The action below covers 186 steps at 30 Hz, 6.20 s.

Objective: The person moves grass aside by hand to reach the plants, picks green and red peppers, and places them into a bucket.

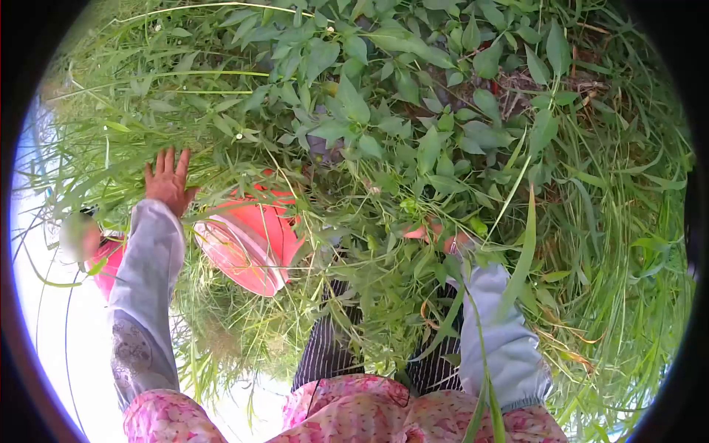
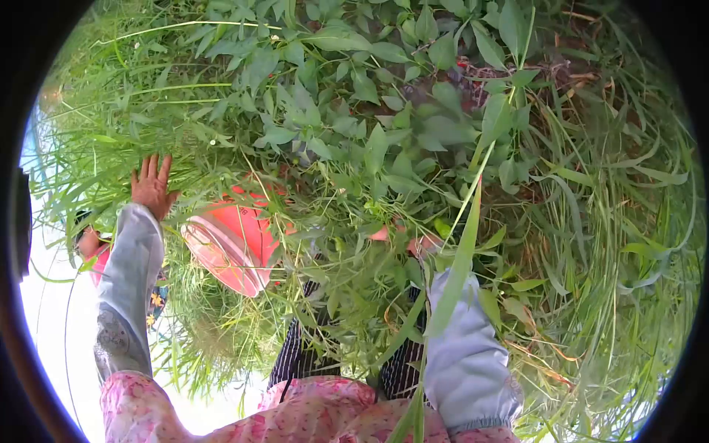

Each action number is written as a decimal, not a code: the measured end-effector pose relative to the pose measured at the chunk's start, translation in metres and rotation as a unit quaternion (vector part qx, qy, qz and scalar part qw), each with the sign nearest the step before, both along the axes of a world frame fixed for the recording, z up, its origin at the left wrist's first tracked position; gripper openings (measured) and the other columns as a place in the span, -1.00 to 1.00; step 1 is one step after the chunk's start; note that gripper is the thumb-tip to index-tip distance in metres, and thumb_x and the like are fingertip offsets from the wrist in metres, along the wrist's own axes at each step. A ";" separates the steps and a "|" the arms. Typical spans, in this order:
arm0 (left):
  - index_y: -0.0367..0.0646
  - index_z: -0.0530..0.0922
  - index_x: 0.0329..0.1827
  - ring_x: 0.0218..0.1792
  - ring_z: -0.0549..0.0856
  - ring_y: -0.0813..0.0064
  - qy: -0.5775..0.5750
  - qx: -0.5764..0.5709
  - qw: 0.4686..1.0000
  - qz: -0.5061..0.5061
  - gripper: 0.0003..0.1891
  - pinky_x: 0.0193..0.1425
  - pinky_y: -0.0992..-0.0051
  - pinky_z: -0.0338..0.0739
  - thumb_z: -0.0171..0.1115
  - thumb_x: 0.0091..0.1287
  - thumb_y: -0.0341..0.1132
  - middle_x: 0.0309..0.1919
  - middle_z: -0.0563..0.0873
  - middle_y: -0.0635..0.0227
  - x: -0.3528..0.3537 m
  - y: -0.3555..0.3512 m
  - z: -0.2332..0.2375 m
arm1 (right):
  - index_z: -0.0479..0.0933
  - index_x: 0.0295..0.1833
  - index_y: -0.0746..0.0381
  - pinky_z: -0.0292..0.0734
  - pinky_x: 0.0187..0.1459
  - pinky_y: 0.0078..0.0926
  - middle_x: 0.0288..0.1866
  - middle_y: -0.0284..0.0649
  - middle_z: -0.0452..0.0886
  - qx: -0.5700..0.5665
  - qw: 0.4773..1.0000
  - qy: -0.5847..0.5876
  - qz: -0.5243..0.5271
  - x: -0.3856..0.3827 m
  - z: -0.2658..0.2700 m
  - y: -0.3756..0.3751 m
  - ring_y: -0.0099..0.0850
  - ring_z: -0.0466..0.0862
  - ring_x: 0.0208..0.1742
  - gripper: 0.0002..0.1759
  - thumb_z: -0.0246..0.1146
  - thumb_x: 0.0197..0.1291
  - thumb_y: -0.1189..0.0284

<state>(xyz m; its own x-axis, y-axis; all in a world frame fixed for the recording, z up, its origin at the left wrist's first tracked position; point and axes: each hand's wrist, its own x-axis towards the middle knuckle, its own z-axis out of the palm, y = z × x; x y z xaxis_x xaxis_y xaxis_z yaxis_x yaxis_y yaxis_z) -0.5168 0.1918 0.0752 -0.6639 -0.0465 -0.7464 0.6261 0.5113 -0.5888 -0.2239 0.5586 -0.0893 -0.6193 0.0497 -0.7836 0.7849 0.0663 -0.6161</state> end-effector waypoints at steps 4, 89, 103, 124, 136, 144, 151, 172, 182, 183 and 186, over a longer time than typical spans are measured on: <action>0.18 -0.05 0.47 0.42 0.13 0.14 -0.070 -0.141 0.986 0.060 -0.26 0.35 -0.14 -0.01 0.12 0.27 -0.15 0.40 0.17 0.19 0.005 -0.147 0.019 | 0.42 0.10 0.20 0.54 -0.16 -0.39 -0.15 -0.09 0.57 0.063 0.998 -0.009 0.032 -0.002 0.007 0.017 -0.24 0.62 -0.18 -0.57 0.23 0.11 0.31; -0.13 0.54 -0.05 -0.07 0.61 0.14 -0.062 0.648 0.642 0.405 -0.66 0.02 0.30 0.51 0.20 0.05 -0.47 -0.07 0.63 0.16 0.121 0.116 -0.197 | 0.26 -0.08 0.06 0.50 -0.38 -0.26 -0.28 -0.28 0.59 0.374 0.771 0.119 0.501 -0.127 0.025 -0.075 -0.21 0.63 -0.30 -0.49 0.39 -0.13 0.34; -0.19 0.58 -0.10 -0.15 0.63 0.06 -0.181 0.597 0.661 0.417 -0.62 -0.03 0.26 0.50 0.23 -0.03 -0.28 -0.24 0.67 0.08 0.108 0.118 -0.172 | 0.52 0.03 -0.18 0.55 -0.28 -0.31 -0.24 -0.29 0.47 0.324 0.676 0.188 0.634 -0.127 0.029 -0.075 -0.26 0.54 -0.12 -0.62 0.12 0.07 0.42; 0.08 0.67 -0.29 -0.06 0.58 0.36 -0.315 0.415 0.846 0.112 -0.81 -0.06 0.32 0.48 0.15 0.05 -0.31 -0.15 0.64 0.41 0.190 0.104 -0.243 | 0.55 0.02 -0.14 0.54 -0.34 -0.40 -0.29 -0.34 0.43 0.323 0.676 0.253 0.613 -0.126 0.035 -0.073 -0.35 0.54 -0.21 -0.56 0.14 -0.04 0.46; 0.11 0.59 0.05 0.13 0.51 0.37 -0.381 0.258 0.879 0.123 -0.64 0.15 0.33 0.39 0.12 0.16 -0.18 0.02 0.63 0.46 0.209 0.102 -0.231 | 0.63 -0.31 0.06 0.41 -0.09 -0.37 -0.26 -0.38 0.49 0.213 0.665 0.275 0.661 -0.123 0.038 -0.102 -0.39 0.49 -0.14 -0.80 0.17 -0.12 0.40; -0.12 0.52 -0.01 -0.02 0.63 0.17 -0.362 0.358 0.818 0.267 -0.66 0.00 0.27 0.54 0.15 0.10 -0.38 -0.04 0.63 0.19 0.219 0.062 -0.199 | 0.58 -0.37 0.11 0.45 -0.12 -0.42 -0.37 -0.37 0.56 0.227 0.616 0.236 0.716 -0.122 0.038 -0.123 -0.39 0.51 -0.08 -0.87 0.17 -0.10 0.41; -0.17 0.44 0.08 -0.05 0.62 0.10 -0.335 0.364 0.831 0.256 -0.60 -0.01 0.25 0.53 0.11 0.13 -0.36 -0.03 0.61 0.13 0.228 0.066 -0.212 | 0.58 -0.31 0.14 0.45 -0.16 -0.40 -0.30 -0.33 0.60 0.168 0.643 0.274 0.696 -0.116 0.034 -0.152 -0.39 0.54 -0.12 -0.85 0.13 -0.01 0.43; -0.10 0.56 -0.15 -0.19 0.61 0.16 -0.095 0.632 0.545 0.543 -0.72 -0.10 0.37 0.50 0.12 0.03 -0.49 -0.18 0.57 0.22 0.220 0.023 -0.158 | 0.46 0.09 0.13 0.46 0.02 -0.25 -0.09 -0.10 0.63 0.071 0.745 -0.028 0.663 -0.109 0.018 -0.144 -0.20 0.61 -0.02 -0.59 0.11 0.05 0.50; -0.15 0.52 -0.16 -0.11 0.55 0.17 -0.128 0.626 0.530 0.558 -0.65 -0.03 0.35 0.46 0.35 -0.05 -0.43 -0.13 0.45 0.21 0.225 0.036 -0.142 | 0.50 0.02 0.06 0.45 0.03 -0.21 -0.08 -0.16 0.62 0.029 0.736 -0.016 0.677 -0.110 0.015 -0.140 -0.16 0.59 -0.01 -0.67 0.13 0.11 0.29; -0.16 0.51 -0.16 -0.11 0.54 0.17 -0.131 0.631 0.524 0.556 -0.63 -0.03 0.35 0.46 0.40 -0.07 -0.40 -0.12 0.44 0.21 0.225 0.037 -0.142 | 0.50 0.03 0.06 0.45 0.03 -0.20 -0.08 -0.15 0.62 0.026 0.735 -0.016 0.677 -0.111 0.016 -0.140 -0.15 0.59 -0.01 -0.67 0.13 0.12 0.27; -0.19 0.51 -0.17 -0.09 0.53 0.28 -0.104 0.665 0.479 0.563 -0.58 -0.04 0.36 0.45 0.48 -0.09 -0.33 -0.17 0.46 0.24 0.228 0.038 -0.149 | 0.51 0.03 0.04 0.45 0.02 -0.20 -0.09 -0.14 0.62 0.026 0.738 -0.023 0.674 -0.113 0.017 -0.141 -0.14 0.59 -0.02 -0.66 0.13 0.13 0.25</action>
<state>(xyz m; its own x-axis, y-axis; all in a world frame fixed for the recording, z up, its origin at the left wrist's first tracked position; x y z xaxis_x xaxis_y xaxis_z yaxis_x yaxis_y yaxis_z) -0.2883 0.2293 -0.0738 -0.6815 0.3213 -0.6575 -0.5142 0.4291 0.7426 -0.3365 0.4175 -0.0721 -0.1075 -0.5565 -0.8238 0.0045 0.8284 -0.5602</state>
